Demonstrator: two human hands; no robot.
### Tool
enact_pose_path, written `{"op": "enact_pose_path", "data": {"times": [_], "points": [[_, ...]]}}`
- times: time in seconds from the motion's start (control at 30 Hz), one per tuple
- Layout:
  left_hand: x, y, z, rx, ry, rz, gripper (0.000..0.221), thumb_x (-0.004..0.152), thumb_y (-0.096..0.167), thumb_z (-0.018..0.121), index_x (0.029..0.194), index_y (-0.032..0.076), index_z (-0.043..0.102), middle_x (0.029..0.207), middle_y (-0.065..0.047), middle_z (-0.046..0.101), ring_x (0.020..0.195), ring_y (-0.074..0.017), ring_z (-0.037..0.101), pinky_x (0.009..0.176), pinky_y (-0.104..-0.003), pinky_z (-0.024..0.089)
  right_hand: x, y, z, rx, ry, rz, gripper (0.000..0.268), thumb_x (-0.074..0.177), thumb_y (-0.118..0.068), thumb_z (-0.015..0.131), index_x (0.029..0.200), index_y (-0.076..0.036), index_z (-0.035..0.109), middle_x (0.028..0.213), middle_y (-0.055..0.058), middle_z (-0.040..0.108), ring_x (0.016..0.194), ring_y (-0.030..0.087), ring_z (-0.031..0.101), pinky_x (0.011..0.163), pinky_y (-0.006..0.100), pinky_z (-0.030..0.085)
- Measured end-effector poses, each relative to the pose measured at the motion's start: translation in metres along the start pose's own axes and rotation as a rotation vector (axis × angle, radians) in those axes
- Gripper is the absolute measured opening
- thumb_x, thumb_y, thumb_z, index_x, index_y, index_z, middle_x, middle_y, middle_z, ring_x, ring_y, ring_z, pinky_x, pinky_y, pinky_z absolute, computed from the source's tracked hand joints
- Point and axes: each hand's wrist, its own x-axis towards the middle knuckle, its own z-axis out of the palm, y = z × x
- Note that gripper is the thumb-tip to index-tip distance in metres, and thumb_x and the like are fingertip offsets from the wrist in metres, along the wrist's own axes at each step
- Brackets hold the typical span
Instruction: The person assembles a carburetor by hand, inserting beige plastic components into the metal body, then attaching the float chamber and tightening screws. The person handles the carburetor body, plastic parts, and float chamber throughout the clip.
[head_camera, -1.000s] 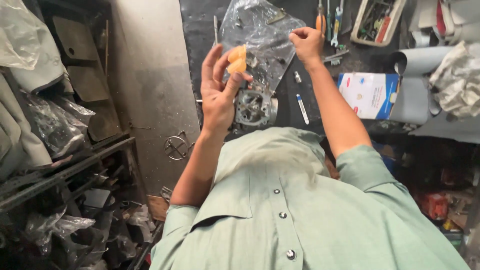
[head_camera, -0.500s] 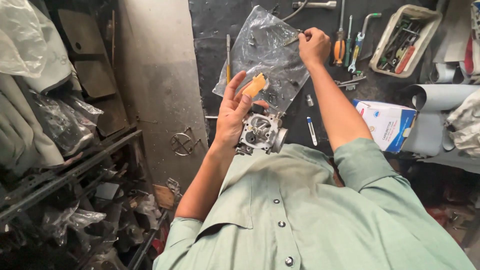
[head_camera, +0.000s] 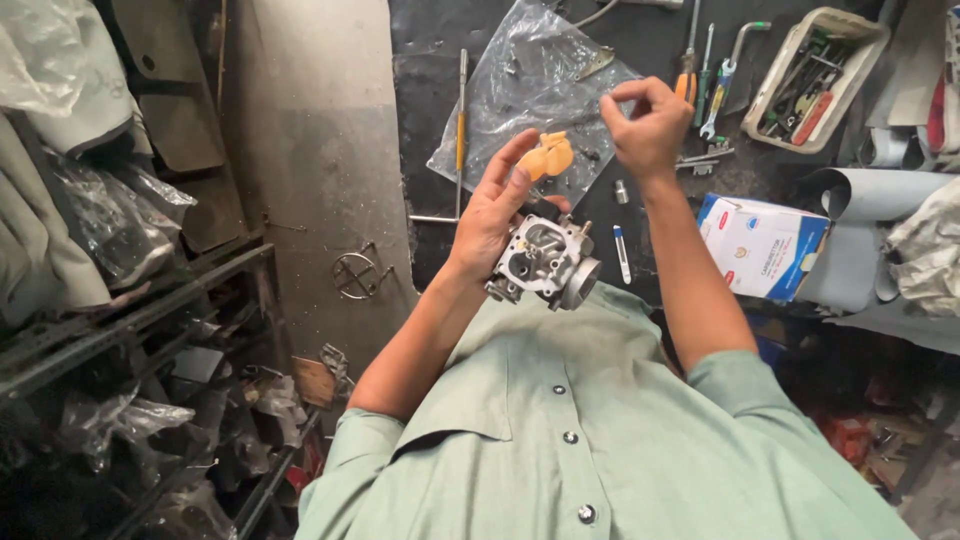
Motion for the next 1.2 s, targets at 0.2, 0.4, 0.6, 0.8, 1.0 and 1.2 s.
{"op": "enact_pose_path", "data": {"times": [0.2,0.4,0.6,0.8,1.0,1.2], "points": [[-0.018,-0.016,0.02,0.012,0.02,-0.022,0.056,0.106,0.024,0.063,0.154,0.009,0.04,0.14,-0.017,0.055,0.093,-0.0232,0.073,0.071,-0.034,0.064,-0.036,-0.127,-0.063,0.205,-0.05,-0.145,0.013,0.092,0.004,0.086,0.094,-0.002,0.075,0.084,0.002,0.07,0.06,0.002,0.047,0.054,0.02,0.033],[-0.039,-0.034,0.027,0.028,0.125,-0.077,0.049,0.102,0.026,0.062,0.146,0.01,0.045,0.123,-0.014,0.062,0.087,-0.021,0.073,0.068,-0.036,0.065,-0.068,-0.157,-0.076,0.178,-0.187,-0.247,0.011,0.09,0.003,0.082,0.096,-0.004,0.077,0.096,0.005,0.076,0.06,0.001,0.048,0.054,0.02,0.037],[-0.063,-0.063,-0.004,-0.108,0.151,-0.158,0.043,0.107,0.032,0.058,0.139,0.005,0.051,0.117,-0.014,0.063,0.093,-0.0221,0.073,0.078,-0.037,0.065,-0.105,-0.14,-0.079,0.074,-0.229,-0.154,0.011,0.087,-0.004,0.087,0.095,-0.004,0.079,0.077,0.003,0.072,0.056,0.004,0.047,0.051,0.023,0.035],[-0.081,-0.07,0.005,-0.055,0.204,-0.163,0.038,0.105,0.032,0.058,0.131,0.005,0.054,0.112,-0.013,0.064,0.091,-0.0229,0.072,0.076,-0.038,0.065,-0.121,-0.146,-0.086,0.04,-0.316,-0.216,0.011,0.089,-0.009,0.086,0.098,-0.006,0.08,0.087,0.005,0.076,0.057,0.006,0.056,0.05,0.023,0.039],[-0.083,-0.076,0.01,0.029,0.257,-0.151,0.034,0.102,0.028,0.064,0.123,0.003,0.053,0.108,-0.013,0.064,0.089,-0.0228,0.073,0.073,-0.04,0.066,-0.125,-0.144,-0.088,0.02,-0.306,-0.279,0.012,0.09,-0.007,0.084,0.1,-0.004,0.079,0.09,0.009,0.077,0.062,0.011,0.063,0.053,0.025,0.044],[-0.083,-0.074,0.013,0.059,0.244,-0.154,0.035,0.1,0.026,0.068,0.121,0.002,0.053,0.107,-0.012,0.064,0.089,-0.0215,0.072,0.073,-0.039,0.066,-0.126,-0.143,-0.088,0.044,-0.256,-0.345,0.011,0.092,-0.006,0.084,0.102,-0.002,0.078,0.095,0.012,0.077,0.078,0.019,0.075,0.066,0.028,0.055]]}}
